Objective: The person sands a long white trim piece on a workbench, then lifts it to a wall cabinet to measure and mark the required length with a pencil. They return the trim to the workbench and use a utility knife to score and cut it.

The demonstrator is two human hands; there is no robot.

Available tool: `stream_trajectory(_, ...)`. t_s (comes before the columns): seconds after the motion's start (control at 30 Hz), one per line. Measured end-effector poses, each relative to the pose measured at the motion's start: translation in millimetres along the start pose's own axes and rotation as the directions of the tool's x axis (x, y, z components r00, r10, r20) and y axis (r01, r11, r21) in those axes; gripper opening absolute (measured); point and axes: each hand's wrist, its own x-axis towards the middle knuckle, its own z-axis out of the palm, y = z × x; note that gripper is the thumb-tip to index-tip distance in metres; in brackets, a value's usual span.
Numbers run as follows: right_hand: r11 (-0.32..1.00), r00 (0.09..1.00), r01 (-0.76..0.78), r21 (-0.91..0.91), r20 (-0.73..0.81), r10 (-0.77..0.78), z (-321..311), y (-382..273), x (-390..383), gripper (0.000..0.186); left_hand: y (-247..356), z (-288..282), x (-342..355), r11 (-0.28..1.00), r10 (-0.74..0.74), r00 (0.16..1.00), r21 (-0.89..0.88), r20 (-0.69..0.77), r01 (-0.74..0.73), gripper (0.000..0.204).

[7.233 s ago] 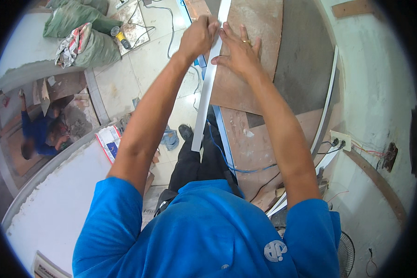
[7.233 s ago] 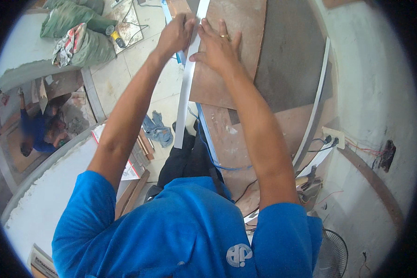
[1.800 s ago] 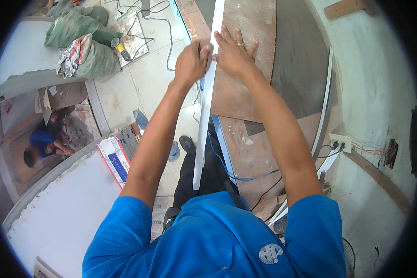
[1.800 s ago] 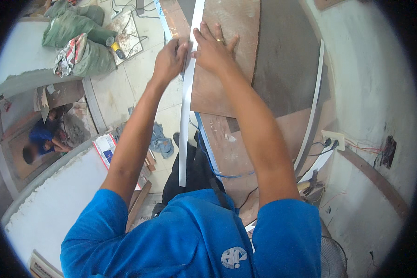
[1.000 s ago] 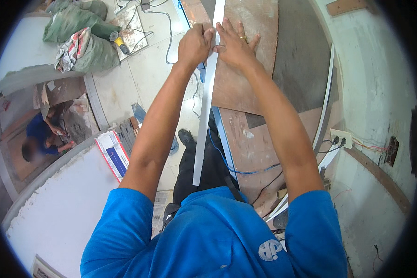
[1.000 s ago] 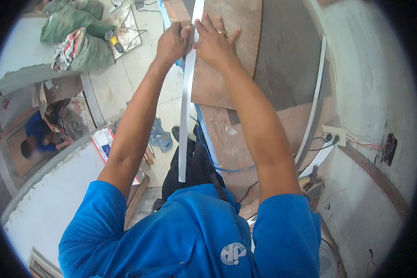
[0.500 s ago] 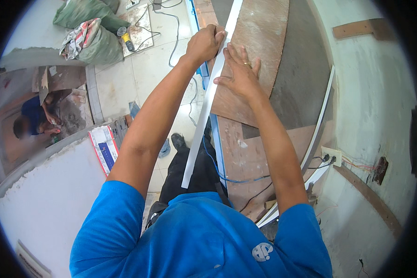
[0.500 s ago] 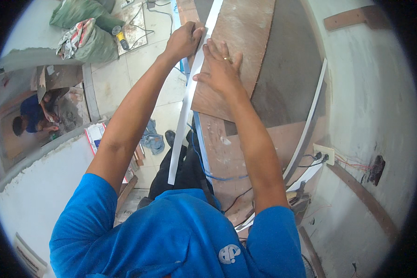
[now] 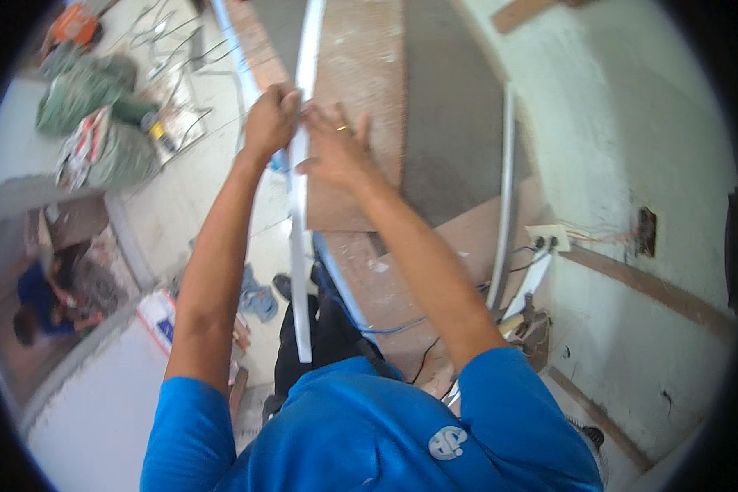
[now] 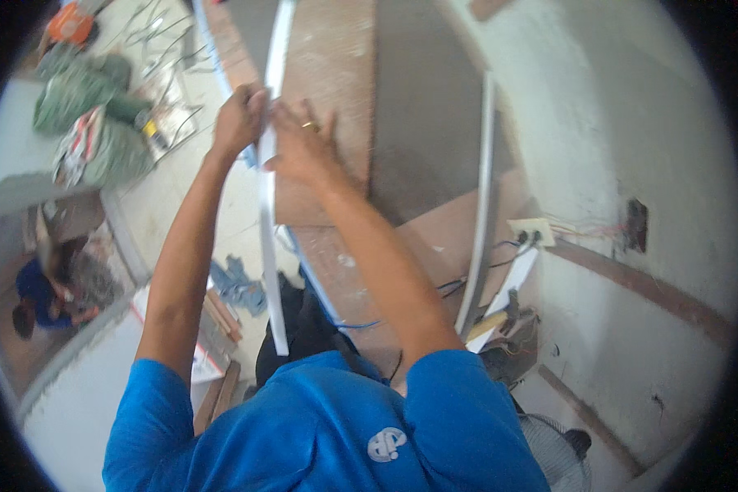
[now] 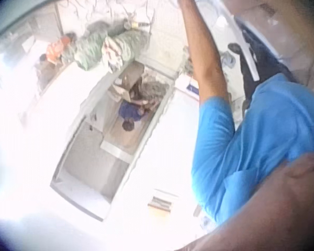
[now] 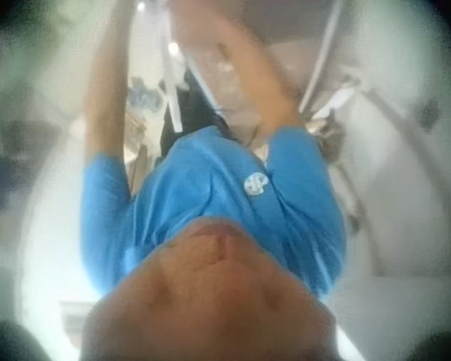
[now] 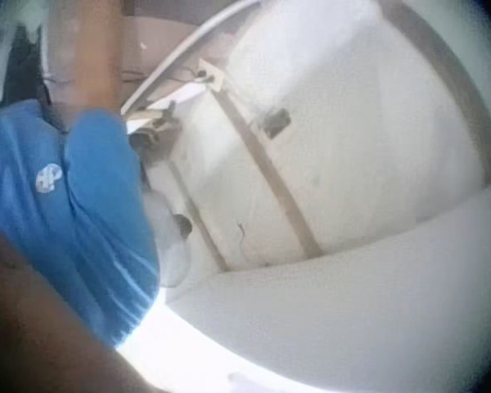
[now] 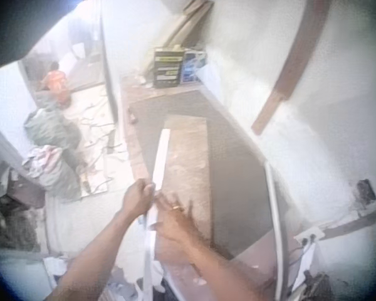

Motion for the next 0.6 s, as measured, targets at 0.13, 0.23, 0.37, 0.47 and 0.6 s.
stream_trajectory(0.13,0.998,0.999,-0.028,-0.051,-0.034,0.026,1.1,-5.2,3.8,0.102,3.2,3.1,0.7,0.998,0.055,0.998,-0.020,-0.013,-0.055,0.042)
stream_trajectory(0.23,0.996,0.998,-0.060,-0.071,-0.040,0.057,7.9,-6.5,6.0,0.102,3.4,-6.5,-38.1,1.000,0.018,1.000,-0.002,0.020,-0.018,0.041)
stream_trajectory(0.37,0.994,0.996,-0.074,-0.081,-0.049,0.071,9.1,-5.0,8.0,0.100,1.6,-10.8,-76.9,1.000,-0.014,0.999,0.008,0.053,0.014,0.042)
stream_trajectory(0.47,0.990,0.997,-0.082,-0.113,-0.009,0.082,4.8,-12.8,9.1,0.100,14.4,-10.9,-12.7,0.998,0.005,0.999,0.055,0.043,-0.008,0.042)
stream_trajectory(0.6,0.987,0.995,-0.102,-0.126,-0.004,0.102,8.1,-9.1,9.3,0.101,5.2,-2.8,-39.3,0.995,0.071,0.997,0.064,0.017,-0.072,0.043)
